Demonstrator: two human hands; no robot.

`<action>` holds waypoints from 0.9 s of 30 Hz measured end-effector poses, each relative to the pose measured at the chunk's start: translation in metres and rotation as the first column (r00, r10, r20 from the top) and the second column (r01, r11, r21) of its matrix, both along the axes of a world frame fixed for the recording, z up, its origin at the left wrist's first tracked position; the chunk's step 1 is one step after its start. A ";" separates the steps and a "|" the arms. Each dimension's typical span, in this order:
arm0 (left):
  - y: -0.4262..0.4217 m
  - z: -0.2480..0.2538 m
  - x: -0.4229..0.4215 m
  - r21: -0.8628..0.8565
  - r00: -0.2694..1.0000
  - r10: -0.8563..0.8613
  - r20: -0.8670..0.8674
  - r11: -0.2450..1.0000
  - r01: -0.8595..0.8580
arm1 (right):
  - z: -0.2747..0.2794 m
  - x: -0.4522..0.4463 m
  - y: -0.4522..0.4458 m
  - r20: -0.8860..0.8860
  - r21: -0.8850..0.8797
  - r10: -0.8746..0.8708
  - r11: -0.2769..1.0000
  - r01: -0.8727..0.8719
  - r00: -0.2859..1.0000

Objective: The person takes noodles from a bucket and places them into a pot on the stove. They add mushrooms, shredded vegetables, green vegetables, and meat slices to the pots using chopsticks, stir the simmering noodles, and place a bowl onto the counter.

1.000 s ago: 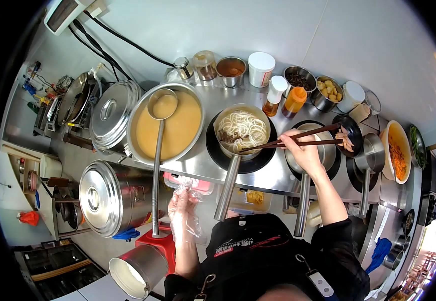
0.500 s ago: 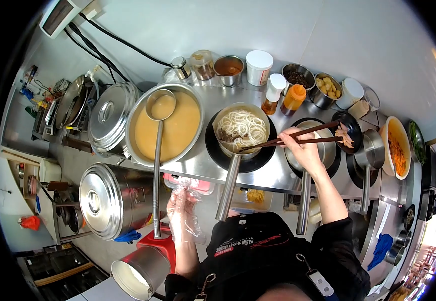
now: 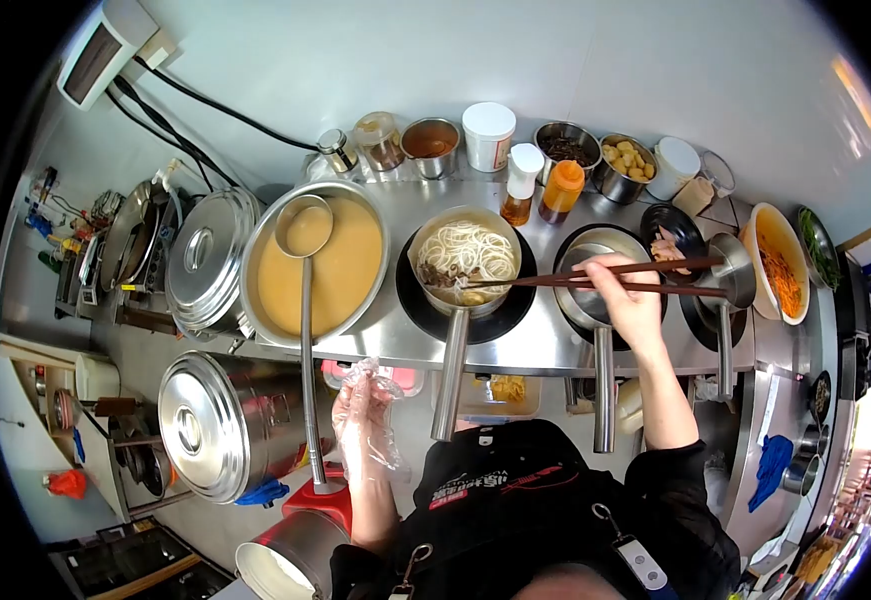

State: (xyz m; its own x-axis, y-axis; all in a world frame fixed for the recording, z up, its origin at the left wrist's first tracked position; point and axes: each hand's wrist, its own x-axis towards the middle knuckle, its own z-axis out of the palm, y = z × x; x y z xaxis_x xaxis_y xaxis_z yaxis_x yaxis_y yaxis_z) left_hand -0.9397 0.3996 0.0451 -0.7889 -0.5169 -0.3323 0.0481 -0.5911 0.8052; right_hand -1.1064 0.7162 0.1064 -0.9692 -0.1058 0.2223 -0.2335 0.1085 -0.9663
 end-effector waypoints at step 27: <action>0.155 0.052 -0.035 0.102 0.827 -0.551 -0.114 0.821 0.561 | -0.048 0.153 0.003 0.366 -0.879 0.184 0.391 0.274 0.912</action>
State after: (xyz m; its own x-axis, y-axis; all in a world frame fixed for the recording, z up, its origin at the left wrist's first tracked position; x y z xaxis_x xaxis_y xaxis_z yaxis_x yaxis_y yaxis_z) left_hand -0.9749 0.5544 0.0968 -0.9549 0.0595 -0.2910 -0.2617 -0.6318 0.7296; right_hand -0.9533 0.7195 0.0587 -0.9810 -0.0188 -0.1933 0.1107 -0.8720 -0.4768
